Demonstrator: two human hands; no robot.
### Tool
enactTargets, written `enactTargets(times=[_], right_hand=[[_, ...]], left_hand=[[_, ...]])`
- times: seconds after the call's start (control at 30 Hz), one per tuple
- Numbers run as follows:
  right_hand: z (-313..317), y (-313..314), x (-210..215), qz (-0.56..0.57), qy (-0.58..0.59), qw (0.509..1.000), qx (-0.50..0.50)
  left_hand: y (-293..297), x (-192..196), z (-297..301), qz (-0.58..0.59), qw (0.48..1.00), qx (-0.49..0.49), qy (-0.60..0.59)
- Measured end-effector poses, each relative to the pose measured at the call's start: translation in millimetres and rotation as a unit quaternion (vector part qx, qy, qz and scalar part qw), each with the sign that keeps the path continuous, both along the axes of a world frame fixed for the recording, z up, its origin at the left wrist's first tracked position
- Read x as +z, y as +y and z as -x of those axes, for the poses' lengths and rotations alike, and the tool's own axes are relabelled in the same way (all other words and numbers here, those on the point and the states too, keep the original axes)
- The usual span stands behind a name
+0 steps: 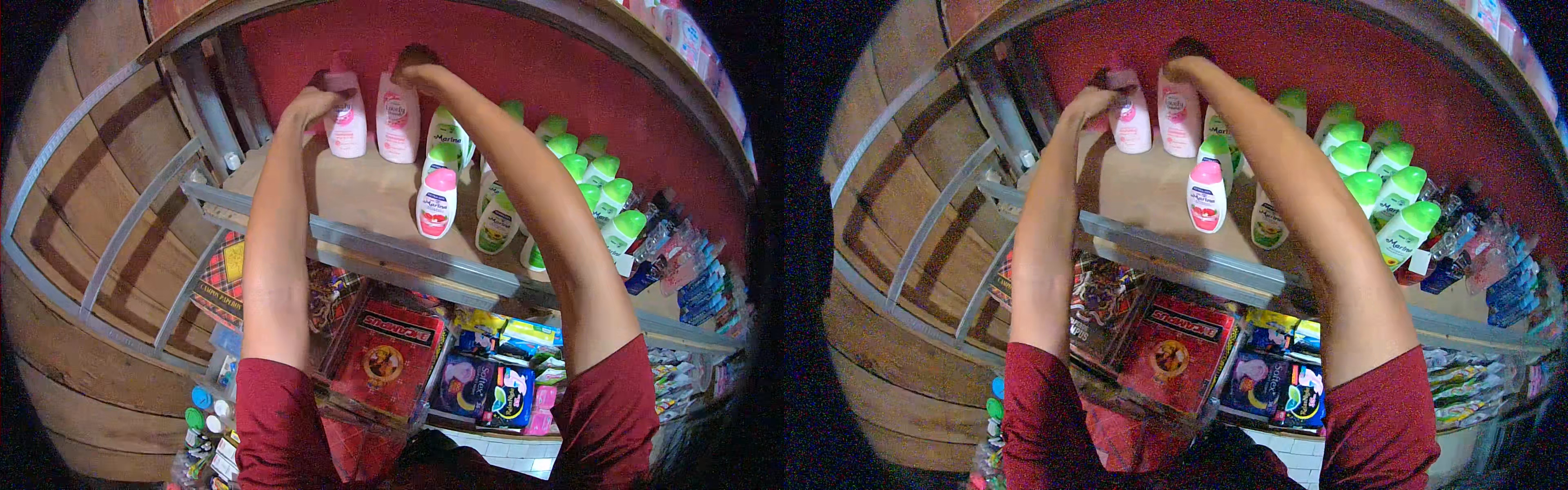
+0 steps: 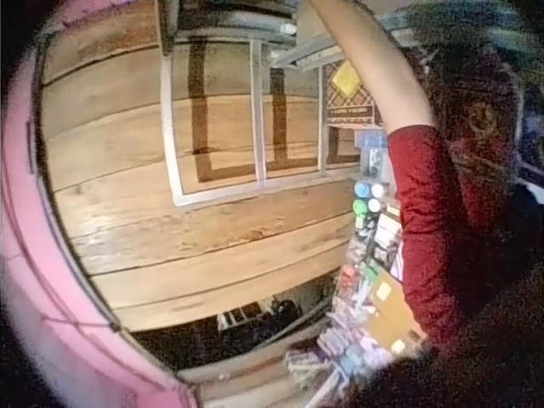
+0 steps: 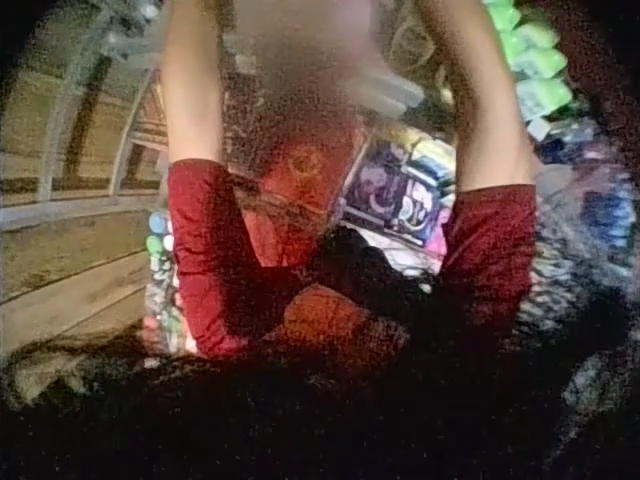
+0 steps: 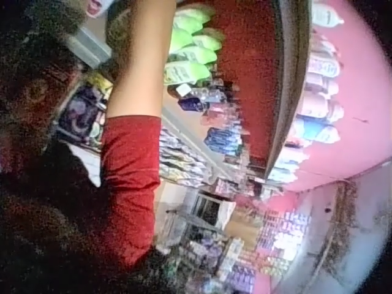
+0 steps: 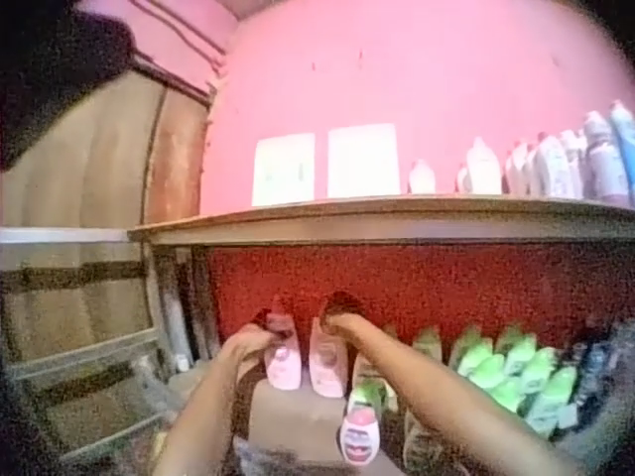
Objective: Stocking perfume and lotion bottles onto store shelves from a cardboard box.
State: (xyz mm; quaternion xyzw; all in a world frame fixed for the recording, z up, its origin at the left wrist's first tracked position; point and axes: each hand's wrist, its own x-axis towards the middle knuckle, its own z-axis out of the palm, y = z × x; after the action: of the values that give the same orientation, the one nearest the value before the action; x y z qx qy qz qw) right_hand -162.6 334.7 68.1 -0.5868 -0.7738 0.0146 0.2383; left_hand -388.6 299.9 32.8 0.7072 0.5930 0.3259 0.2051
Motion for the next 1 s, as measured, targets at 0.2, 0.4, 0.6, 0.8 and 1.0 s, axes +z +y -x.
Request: enactTargets(times=[0.2,0.4,0.6,0.8,1.0], right_hand=[[-15.3,69.6,-10.7,0.050,0.133,0.987,0.079],[-29.3,115.4,-35.0,0.165,0.392,0.841,0.333],[-19.3,44.4,-1.6,0.057,0.095,0.988,0.104],[-9.7,-5.9,15.9,0.000,-0.003,0.999,0.034],[2.7,-26.4,26.1,-0.054,-0.048,0.997,-0.018]], left_hand=[[-7.4,-4.8,-5.7,-0.047,0.998,0.012,-0.032],[-15.9,-1.0,-11.7,0.004,1.000,0.020,-0.009],[-17.7,-0.5,-13.8,-0.007,1.000,-0.023,-0.019],[-30.2,0.8,-23.9,0.022,0.999,-0.017,-0.046],[-21.6,-7.5,-28.7,0.063,0.996,-0.021,-0.052]])
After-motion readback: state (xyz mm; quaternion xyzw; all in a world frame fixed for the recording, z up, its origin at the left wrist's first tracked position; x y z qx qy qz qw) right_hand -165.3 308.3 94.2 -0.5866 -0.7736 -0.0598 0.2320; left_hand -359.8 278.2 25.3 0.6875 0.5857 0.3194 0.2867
